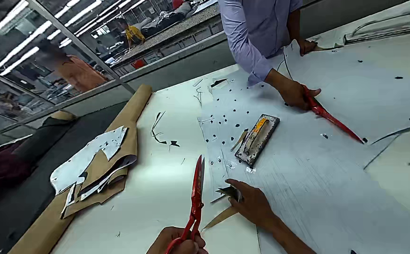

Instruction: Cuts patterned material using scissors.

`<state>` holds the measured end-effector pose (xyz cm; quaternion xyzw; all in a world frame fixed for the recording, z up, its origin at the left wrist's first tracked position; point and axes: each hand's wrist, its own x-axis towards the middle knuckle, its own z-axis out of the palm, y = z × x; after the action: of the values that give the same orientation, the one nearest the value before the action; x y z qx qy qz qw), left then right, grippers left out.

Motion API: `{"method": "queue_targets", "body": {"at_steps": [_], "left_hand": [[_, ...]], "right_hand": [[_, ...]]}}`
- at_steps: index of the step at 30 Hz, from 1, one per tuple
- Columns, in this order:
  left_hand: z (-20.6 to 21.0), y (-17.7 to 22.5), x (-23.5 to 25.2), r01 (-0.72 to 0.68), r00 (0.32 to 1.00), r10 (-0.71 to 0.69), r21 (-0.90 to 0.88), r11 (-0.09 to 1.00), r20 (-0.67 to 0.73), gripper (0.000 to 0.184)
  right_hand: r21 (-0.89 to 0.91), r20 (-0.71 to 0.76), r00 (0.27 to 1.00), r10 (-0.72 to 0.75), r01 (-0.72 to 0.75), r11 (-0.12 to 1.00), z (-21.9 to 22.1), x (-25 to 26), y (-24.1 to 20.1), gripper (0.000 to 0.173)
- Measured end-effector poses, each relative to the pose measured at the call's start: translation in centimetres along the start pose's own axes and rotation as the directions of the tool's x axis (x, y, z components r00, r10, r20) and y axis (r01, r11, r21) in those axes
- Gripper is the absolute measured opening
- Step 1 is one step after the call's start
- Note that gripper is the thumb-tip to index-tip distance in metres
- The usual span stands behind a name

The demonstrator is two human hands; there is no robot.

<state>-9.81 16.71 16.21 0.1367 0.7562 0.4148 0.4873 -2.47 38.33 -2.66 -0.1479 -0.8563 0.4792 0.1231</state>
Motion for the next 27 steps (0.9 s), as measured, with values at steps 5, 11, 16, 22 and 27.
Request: {"method": "queue_targets", "body": {"at_steps": [5,11,16,22,27], "left_hand": [[-1.1,-5.6,2.5,-0.04,0.965,0.038,-0.002,0.999,-0.259,0.01],[0.0,-10.1,8.0,-0.153,0.839,0.085,-0.083,0.985,-0.538,0.009],[0.3,-9.2,12.5,-0.201,0.782,0.105,-0.09,0.975,-0.614,0.011],[-2.3,-6.6,16.9,-0.359,0.786,0.155,-0.238,0.902,-0.598,0.007],[-3.4,-7.2,18.6,-0.471,0.795,0.16,-0.429,0.771,-0.585,0.016]], "right_hand": [[-0.059,-0.031,0.998,-0.058,0.056,0.997,0.7,0.1,0.7,0.041],[-0.136,-0.057,0.995,-0.087,0.079,0.988,1.0,-0.1,1.1,0.036],[-0.217,-0.115,0.98,-0.162,0.135,0.967,1.6,-0.2,1.8,0.032],[-0.208,-0.148,0.967,-0.208,0.176,0.962,1.5,-0.2,2.6,0.033],[-0.18,-0.17,0.956,-0.239,0.209,0.961,1.3,0.0,3.3,0.036]]}}
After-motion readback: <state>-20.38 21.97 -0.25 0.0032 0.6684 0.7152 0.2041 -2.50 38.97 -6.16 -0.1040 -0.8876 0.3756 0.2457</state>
